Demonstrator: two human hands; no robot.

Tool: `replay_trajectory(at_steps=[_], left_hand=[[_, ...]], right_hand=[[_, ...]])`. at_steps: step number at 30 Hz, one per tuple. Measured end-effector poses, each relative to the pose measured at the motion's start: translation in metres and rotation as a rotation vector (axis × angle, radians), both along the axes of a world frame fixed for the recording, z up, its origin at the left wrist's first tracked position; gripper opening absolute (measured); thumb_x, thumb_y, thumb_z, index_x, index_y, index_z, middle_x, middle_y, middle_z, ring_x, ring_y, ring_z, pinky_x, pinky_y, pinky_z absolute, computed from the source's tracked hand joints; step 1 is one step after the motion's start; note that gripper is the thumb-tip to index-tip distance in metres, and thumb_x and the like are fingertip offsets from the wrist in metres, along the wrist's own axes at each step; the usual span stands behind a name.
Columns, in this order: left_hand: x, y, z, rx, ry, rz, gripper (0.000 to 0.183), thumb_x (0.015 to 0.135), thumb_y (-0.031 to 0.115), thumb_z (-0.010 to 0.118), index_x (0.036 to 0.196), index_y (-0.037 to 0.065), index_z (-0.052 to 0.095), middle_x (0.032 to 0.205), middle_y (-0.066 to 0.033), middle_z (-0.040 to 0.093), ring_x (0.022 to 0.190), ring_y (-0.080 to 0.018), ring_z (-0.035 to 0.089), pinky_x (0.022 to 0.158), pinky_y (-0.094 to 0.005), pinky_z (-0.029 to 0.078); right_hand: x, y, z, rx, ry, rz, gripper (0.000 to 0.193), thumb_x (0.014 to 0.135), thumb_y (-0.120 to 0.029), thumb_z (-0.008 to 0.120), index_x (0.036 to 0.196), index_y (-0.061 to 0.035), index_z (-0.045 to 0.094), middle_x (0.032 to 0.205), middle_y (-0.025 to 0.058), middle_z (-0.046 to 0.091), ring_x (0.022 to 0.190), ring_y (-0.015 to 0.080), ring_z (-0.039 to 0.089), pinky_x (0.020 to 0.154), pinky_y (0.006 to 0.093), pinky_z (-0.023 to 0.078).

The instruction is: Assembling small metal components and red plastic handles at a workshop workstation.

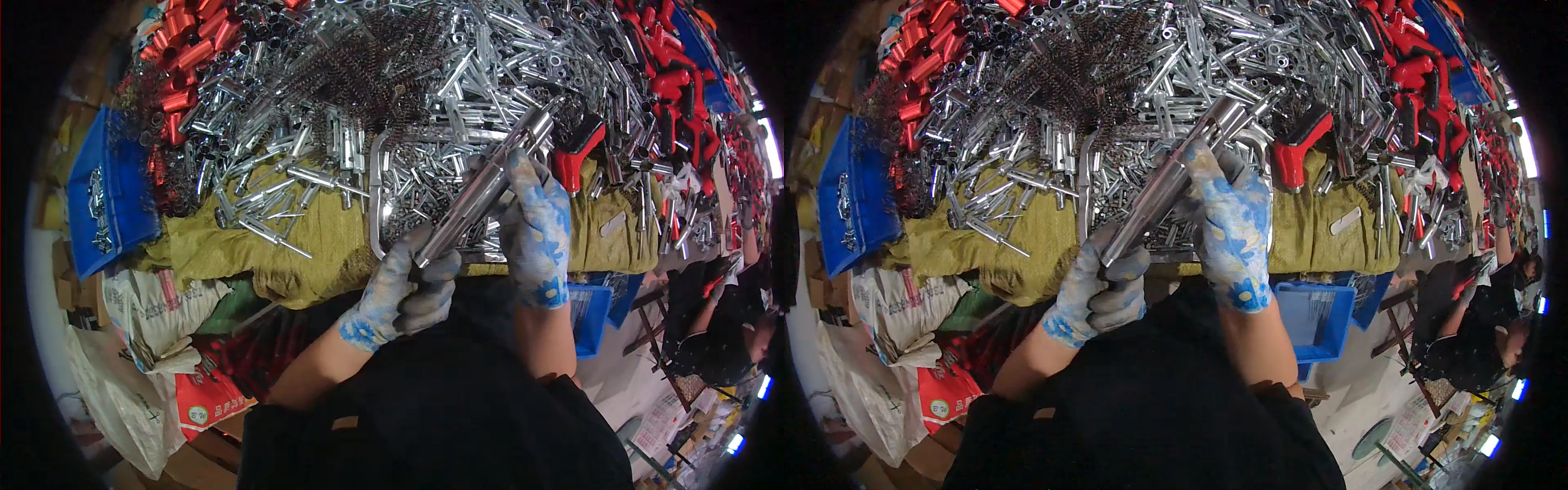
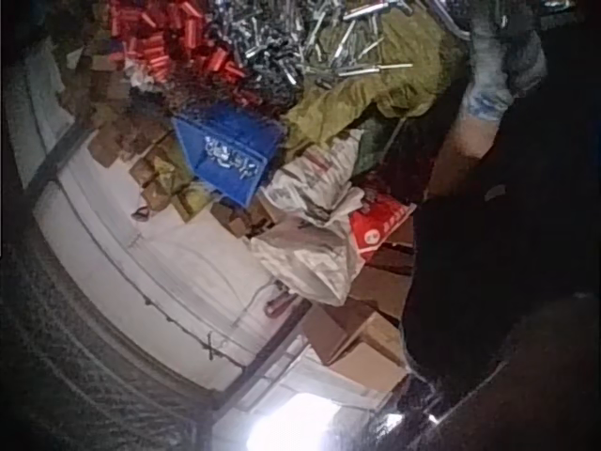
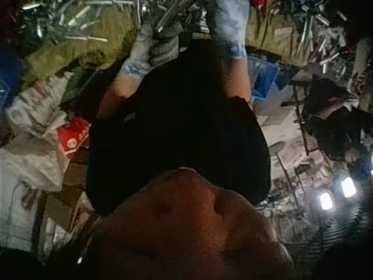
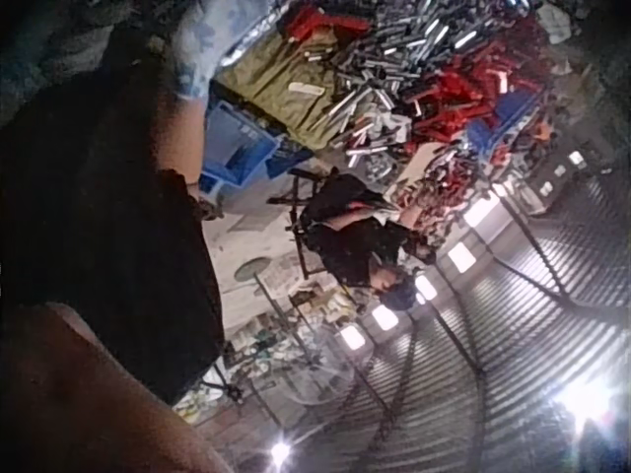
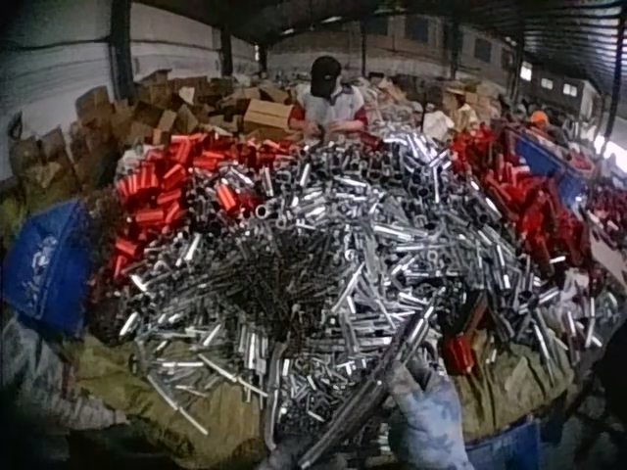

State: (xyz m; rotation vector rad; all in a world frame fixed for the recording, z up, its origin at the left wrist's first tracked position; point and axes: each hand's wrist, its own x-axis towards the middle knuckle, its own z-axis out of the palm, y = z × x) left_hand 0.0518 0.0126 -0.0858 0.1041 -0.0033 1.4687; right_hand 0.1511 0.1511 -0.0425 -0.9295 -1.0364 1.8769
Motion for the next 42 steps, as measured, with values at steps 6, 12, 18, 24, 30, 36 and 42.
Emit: replay_trajectory(at_steps=[6,12,18,24,30,36,42], left_hand=[[-0.014,-0.006,0.017,-0.239,0.655,-0.013,0.039,0.094,0.045,0.053,0.106,0.008,0.049,0.071,-0.0003,0.047,0.041,-0.0067,0.039,0.033,-0.0237,0.032],[-0.001,0.002,0.029,-0.294,0.645,0.086,0.055,0.092,0.064,0.043,0.081,0.01,0.048,0.05,0.0044,0.031,0.036,-0.0064,0.024,0.034,-0.0232,0.023],[-0.004,0.005,0.038,-0.348,0.873,-0.024,0.056,0.091,0.063,0.046,0.079,0.009,0.051,0.053,0.002,0.039,0.038,-0.0067,0.035,0.036,-0.0225,0.031],[-0.011,0.014,0.043,-0.286,1.15,0.117,0.048,0.095,0.052,0.047,0.085,0.006,0.056,0.059,-0.0003,0.051,0.049,-0.0081,0.051,0.042,-0.0217,0.038],[-0.017,0.016,0.052,-0.402,1.277,0.014,0.037,0.097,0.039,0.05,0.086,0.004,0.055,0.063,-0.0008,0.054,0.054,-0.007,0.052,0.046,-0.0217,0.04],[-0.022,0.012,0.047,-0.432,1.254,0.075,0.039,0.095,0.036,0.054,0.097,-0.003,0.056,0.065,-0.0027,0.057,0.056,-0.0104,0.055,0.051,-0.023,0.043],[-0.044,-0.005,0.042,-0.62,1.186,0.216,0.022,0.091,0.019,0.061,0.097,-0.002,0.061,0.07,-0.0038,0.061,0.061,-0.0102,0.059,0.056,-0.0234,0.048]], right_hand=[[0.002,0.003,0.002,0.137,-0.162,-0.063,0.034,0.09,-0.03,0.067,0.1,0.0025,0.063,0.085,0.0045,0.064,0.07,0.0082,0.059,0.061,0.0237,0.051],[0.002,0.003,0.004,0.042,-0.03,0.057,0.037,0.095,-0.028,0.055,0.111,0.0054,0.055,0.096,0.018,0.067,0.083,0.0219,0.067,0.076,0.034,0.055],[0.003,0.004,0.0,0.009,0.141,0.075,0.04,0.096,-0.028,0.053,0.116,0.0069,0.054,0.101,0.0201,0.065,0.087,0.0251,0.066,0.077,0.0349,0.055],[0.005,0.004,-0.002,0.013,0.174,0.125,0.039,0.096,-0.029,0.053,0.115,0.0054,0.054,0.102,0.0201,0.065,0.089,0.0268,0.066,0.078,0.0355,0.055],[0.007,-0.002,-0.004,-0.004,0.19,0.131,0.039,0.095,-0.029,0.056,0.116,0.0036,0.052,0.102,0.0182,0.065,0.09,0.0265,0.066,0.081,0.0379,0.055],[0.01,-0.007,-0.018,-0.033,0.113,0.08,0.047,0.09,-0.035,0.064,0.117,0.0025,0.052,0.102,0.0149,0.065,0.092,0.024,0.065,0.081,0.0366,0.054],[0.028,-0.02,-0.025,-0.006,0.014,0.129,0.041,0.078,-0.017,0.076,0.111,0.0016,0.058,0.099,0.0061,0.063,0.083,0.0139,0.062,0.075,0.0317,0.054]])
